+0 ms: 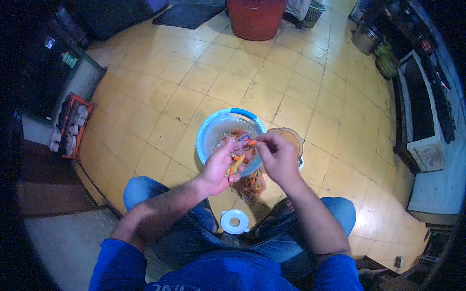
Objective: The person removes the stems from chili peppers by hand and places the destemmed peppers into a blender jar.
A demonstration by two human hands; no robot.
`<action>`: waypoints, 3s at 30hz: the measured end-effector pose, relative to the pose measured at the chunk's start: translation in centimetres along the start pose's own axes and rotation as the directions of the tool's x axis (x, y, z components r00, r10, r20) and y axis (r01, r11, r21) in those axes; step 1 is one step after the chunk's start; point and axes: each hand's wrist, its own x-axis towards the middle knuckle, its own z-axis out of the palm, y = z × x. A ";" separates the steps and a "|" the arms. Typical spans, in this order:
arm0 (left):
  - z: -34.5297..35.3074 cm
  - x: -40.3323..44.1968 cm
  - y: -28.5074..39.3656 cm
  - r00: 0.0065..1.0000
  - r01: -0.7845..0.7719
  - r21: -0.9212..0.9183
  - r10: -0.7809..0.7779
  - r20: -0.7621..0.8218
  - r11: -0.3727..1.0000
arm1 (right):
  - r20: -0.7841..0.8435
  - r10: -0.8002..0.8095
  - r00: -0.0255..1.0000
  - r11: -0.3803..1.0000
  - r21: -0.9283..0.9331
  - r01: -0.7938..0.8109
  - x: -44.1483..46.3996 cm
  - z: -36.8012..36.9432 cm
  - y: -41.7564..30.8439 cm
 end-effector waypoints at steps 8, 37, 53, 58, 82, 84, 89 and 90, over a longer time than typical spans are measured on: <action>0.6 -0.2 0.2 0.987 -0.105 0.153 0.121 -0.105 0.983 | 0.165 0.228 0.960 0.910 0.314 -0.271 -0.7 0.8 -1.6; 0.5 -0.7 -1.3 0.979 0.057 0.209 -0.013 -0.205 0.976 | 0.094 -0.131 0.987 0.989 0.073 0.125 1.9 1.1 -1.9; 0.4 -0.3 -0.6 0.993 0.108 -0.093 -0.104 0.052 0.990 | 0.310 -0.127 0.942 0.935 -0.280 0.219 0.3 -3.4 -4.2; 1.4 -0.4 -0.9 0.999 -0.024 0.082 0.021 0.035 0.996 | 0.410 -0.249 0.877 0.888 -0.264 0.376 -0.8 -0.2 -3.9; -0.4 0.7 -0.6 0.939 -0.323 0.583 0.332 0.095 0.746 | 0.470 0.089 0.878 0.887 0.364 -0.284 1.4 -1.5 -0.4; -0.6 0.8 -0.7 0.940 -0.322 0.587 0.327 0.101 0.743 | 0.473 0.106 0.875 0.900 0.329 -0.287 1.5 -1.3 0.1; -0.4 0.5 0.3 0.972 -0.230 0.574 0.211 0.101 0.786 | 0.559 0.085 0.825 0.593 0.637 -0.492 1.5 -0.7 1.2; 0.0 0.4 0.5 0.982 -0.169 0.490 0.189 0.008 0.855 | 0.559 0.084 0.825 0.595 0.636 -0.492 1.6 -0.7 0.9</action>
